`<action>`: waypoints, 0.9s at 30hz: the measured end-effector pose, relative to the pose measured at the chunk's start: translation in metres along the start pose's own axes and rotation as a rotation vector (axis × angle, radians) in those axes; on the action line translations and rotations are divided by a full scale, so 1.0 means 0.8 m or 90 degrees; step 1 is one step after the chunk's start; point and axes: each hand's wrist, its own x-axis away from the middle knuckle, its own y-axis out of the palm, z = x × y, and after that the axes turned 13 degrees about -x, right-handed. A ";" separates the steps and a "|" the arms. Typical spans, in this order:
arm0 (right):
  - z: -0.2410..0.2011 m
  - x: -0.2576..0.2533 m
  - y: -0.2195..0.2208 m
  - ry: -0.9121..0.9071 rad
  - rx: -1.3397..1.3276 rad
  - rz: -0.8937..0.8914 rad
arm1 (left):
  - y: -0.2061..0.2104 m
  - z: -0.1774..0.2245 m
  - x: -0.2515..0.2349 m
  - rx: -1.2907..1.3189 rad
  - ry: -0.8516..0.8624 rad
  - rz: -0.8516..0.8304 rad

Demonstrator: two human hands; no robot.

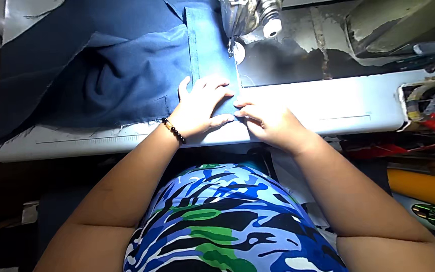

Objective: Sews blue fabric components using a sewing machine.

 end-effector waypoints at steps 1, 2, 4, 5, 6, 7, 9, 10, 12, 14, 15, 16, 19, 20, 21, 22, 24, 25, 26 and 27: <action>0.003 -0.004 -0.002 -0.003 0.003 -0.003 | -0.001 -0.002 -0.003 0.002 0.000 0.000; 0.006 -0.007 -0.003 -0.008 0.002 -0.007 | -0.002 -0.004 -0.005 0.002 0.000 -0.001; 0.012 -0.015 -0.007 -0.016 -0.009 -0.015 | -0.002 -0.008 -0.011 -0.003 0.000 0.001; 0.015 -0.019 -0.008 -0.013 -0.009 -0.022 | -0.002 -0.012 -0.015 -0.005 0.001 0.006; 0.018 -0.024 -0.010 -0.002 -0.005 -0.033 | -0.001 -0.016 -0.020 -0.006 0.001 0.011; 0.021 -0.031 -0.013 0.011 -0.003 -0.043 | -0.001 -0.021 -0.026 -0.011 0.002 0.010; 0.030 -0.046 -0.019 0.018 0.004 -0.050 | -0.003 -0.034 -0.042 -0.014 0.004 0.017; 0.037 -0.054 -0.021 0.010 0.008 -0.047 | -0.005 -0.040 -0.050 -0.017 0.002 0.021; 0.050 -0.067 -0.023 -0.009 0.018 -0.040 | -0.005 -0.054 -0.065 -0.016 0.007 0.038; 0.061 -0.076 -0.023 -0.016 0.025 -0.022 | -0.007 -0.066 -0.081 -0.014 0.009 0.047; 0.064 -0.078 -0.021 -0.013 0.018 -0.011 | -0.010 -0.072 -0.089 -0.016 0.005 0.043; 0.066 -0.078 -0.020 -0.005 0.016 -0.006 | -0.013 -0.077 -0.097 -0.018 -0.002 0.034; 0.057 -0.071 -0.020 0.040 0.027 -0.021 | -0.024 -0.092 -0.123 -0.038 -0.031 -0.001; 0.048 -0.066 -0.022 0.058 0.027 -0.039 | -0.027 -0.096 -0.130 -0.049 -0.043 -0.012; 0.038 -0.059 -0.025 0.067 0.019 -0.053 | -0.029 -0.099 -0.136 -0.053 -0.053 -0.017; 0.028 -0.051 -0.031 0.057 0.003 -0.054 | -0.031 -0.100 -0.140 -0.058 -0.060 -0.017; 0.010 -0.033 -0.059 -0.011 -0.040 -0.013 | -0.032 -0.100 -0.142 -0.083 -0.063 -0.017; 0.004 -0.022 -0.084 -0.049 -0.053 0.015 | -0.030 -0.099 -0.141 -0.095 -0.055 -0.015; 0.004 -0.011 -0.118 -0.081 -0.057 0.031 | -0.028 -0.099 -0.138 -0.111 -0.048 -0.021; 0.012 0.003 -0.159 -0.105 -0.051 0.025 | -0.026 -0.098 -0.137 -0.126 -0.039 -0.021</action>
